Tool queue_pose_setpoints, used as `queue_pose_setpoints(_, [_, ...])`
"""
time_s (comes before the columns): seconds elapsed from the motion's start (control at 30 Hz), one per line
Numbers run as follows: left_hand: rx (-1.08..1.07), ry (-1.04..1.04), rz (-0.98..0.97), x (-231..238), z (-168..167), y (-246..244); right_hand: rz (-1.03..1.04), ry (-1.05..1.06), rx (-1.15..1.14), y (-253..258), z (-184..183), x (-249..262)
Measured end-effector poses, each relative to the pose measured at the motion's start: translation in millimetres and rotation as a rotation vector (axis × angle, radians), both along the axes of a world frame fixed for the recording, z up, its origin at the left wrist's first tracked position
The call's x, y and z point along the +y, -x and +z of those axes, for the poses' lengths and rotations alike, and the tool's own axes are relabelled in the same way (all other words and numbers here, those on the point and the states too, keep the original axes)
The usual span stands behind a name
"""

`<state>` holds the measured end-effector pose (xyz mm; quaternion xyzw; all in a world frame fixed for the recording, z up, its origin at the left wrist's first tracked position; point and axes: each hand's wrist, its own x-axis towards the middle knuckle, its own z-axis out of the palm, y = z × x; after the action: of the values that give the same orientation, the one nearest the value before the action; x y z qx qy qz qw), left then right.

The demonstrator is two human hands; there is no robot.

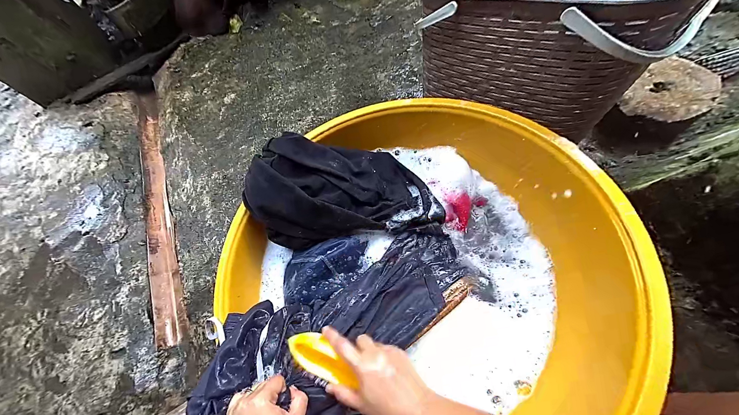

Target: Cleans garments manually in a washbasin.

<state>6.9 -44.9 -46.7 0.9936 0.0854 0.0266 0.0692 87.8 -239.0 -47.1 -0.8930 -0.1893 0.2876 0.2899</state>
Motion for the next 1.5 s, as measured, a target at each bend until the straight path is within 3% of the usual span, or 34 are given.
queue_pose_setpoints(0.13, [0.028, 0.018, 0.007, 0.5, -0.2, -1.2, -0.232, 0.236, -0.107, -59.3, -61.1, -88.2])
queue_pose_setpoints(0.23, [0.055, 0.005, 0.021, -1.5, 2.6, -8.5, -0.447, 0.425, -0.029, -113.8, -67.9, -144.0])
queue_pose_setpoints(0.33, [0.045, -0.021, 0.017, -1.5, -2.8, -8.0, -0.531, 0.313, 0.037, -104.3, -29.4, -103.6])
queue_pose_setpoints(0.47, [0.029, -0.011, 0.006, -2.5, -2.6, -8.3, -0.036, 0.057, 0.046, -17.3, 15.3, 10.5])
queue_pose_setpoints(0.53, [0.018, -0.010, -0.011, -0.6, -2.3, -3.2, 0.022, 0.096, 0.084, -18.3, 2.9, 10.7])
queue_pose_setpoints(0.7, [0.070, -0.004, 0.010, -3.9, 0.2, -4.5, -0.333, 0.357, -0.049, -106.2, -61.6, -106.4])
queue_pose_setpoints(0.83, [0.064, 0.003, 0.015, -4.2, 1.5, -9.9, -0.614, 0.353, -0.203, -120.6, -69.7, -162.5])
queue_pose_setpoints(0.93, [0.095, 0.019, 0.032, -6.1, 3.9, -10.6, -1.088, 0.285, -0.039, -92.8, -78.4, -168.9])
queue_pose_setpoints(1.03, [0.105, 0.020, 0.025, -4.4, 4.0, -11.6, -1.274, 0.232, 0.233, -76.8, -75.6, -158.1])
queue_pose_setpoints(1.07, [0.101, 0.023, 0.022, -4.3, 3.9, -12.7, -1.223, 0.199, 0.225, -74.2, -67.1, -152.6])
queue_pose_setpoints(1.13, [0.112, 0.028, 0.027, -4.5, 3.6, -12.3, -0.931, 0.144, 0.128, -61.1, -45.5, -130.4])
queue_pose_setpoints(1.23, [0.085, 0.031, 0.013, -4.2, 1.1, -9.8, -0.422, 0.044, 0.073, -37.5, -7.1, -57.4])
queue_pose_setpoints(1.37, [0.034, 0.088, -0.056, 3.1, -3.6, -6.2, 0.023, -0.057, -0.003, -30.2, 18.1, 36.9])
queue_pose_setpoints(1.43, [0.056, 0.139, -0.087, 8.2, -3.2, -4.2, 0.112, 0.028, 0.005, -52.4, 8.4, 42.0])
queue_pose_setpoints(1.5, [0.058, 0.166, -0.112, 10.0, -4.1, -3.2, -0.004, 0.147, -0.017, -84.4, -17.9, 2.7])
